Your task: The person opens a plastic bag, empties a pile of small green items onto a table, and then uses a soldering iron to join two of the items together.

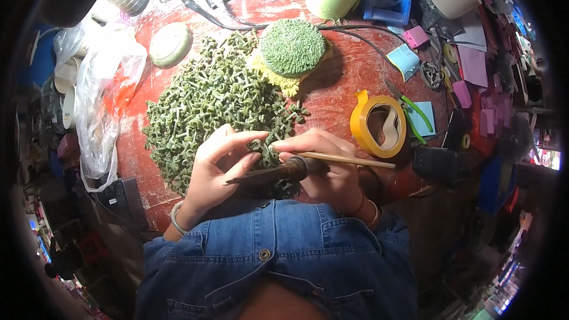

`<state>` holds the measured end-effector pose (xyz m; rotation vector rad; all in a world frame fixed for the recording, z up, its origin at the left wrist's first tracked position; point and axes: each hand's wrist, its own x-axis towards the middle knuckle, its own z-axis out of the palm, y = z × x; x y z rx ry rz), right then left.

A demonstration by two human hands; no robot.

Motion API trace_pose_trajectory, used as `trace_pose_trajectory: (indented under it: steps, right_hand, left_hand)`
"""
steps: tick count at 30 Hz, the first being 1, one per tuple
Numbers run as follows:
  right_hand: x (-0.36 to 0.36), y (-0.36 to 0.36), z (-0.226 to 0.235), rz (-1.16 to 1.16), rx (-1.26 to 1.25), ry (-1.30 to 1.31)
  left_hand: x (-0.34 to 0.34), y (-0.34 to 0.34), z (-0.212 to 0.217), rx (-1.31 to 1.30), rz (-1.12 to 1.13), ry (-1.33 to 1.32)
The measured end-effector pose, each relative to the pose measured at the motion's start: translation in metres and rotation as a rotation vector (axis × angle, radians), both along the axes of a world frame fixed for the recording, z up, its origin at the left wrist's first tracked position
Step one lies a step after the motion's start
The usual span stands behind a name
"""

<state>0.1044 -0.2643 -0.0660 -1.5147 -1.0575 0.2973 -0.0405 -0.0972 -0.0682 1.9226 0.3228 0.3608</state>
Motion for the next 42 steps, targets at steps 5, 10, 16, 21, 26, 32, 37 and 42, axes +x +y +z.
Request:
trace_pose_trajectory:
  steps: [5, 10, 16, 21, 26, 32, 37, 42]
  right_hand:
    - [-0.001, 0.0, 0.001, -0.06, -0.004, -0.024]
    - [-0.004, 0.002, 0.0, -0.098, -0.009, 0.009]
    - [0.001, 0.002, -0.011, -0.206, -0.088, 0.172]
    - [0.004, 0.006, -0.021, -0.166, -0.246, -0.08]
    - [0.003, 0.004, -0.024, -0.113, -0.361, 0.014]
    - [0.006, 0.003, -0.024, -0.089, -0.359, 0.063]
    - [0.002, 0.004, -0.021, -0.06, -0.259, 0.211]
    - [0.001, -0.002, -0.017, -0.02, -0.224, 0.337]
  left_hand:
    - [0.0, 0.0, -0.003, 0.016, -0.001, -0.009]
    - [0.001, -0.002, -0.006, 0.0, 0.0, -0.032]
    - [-0.004, 0.003, 0.006, -0.607, 0.024, -0.018]
    - [-0.007, 0.008, 0.01, -1.086, -0.05, 0.029]
    - [-0.006, 0.01, 0.004, -1.093, -0.191, 0.038]
    - [-0.006, 0.004, 0.008, -0.947, -0.028, 0.149]
    - [0.0, -0.005, 0.003, -0.597, 0.061, 0.084]
    - [-0.002, -0.005, -0.006, -0.484, -0.021, 0.079]
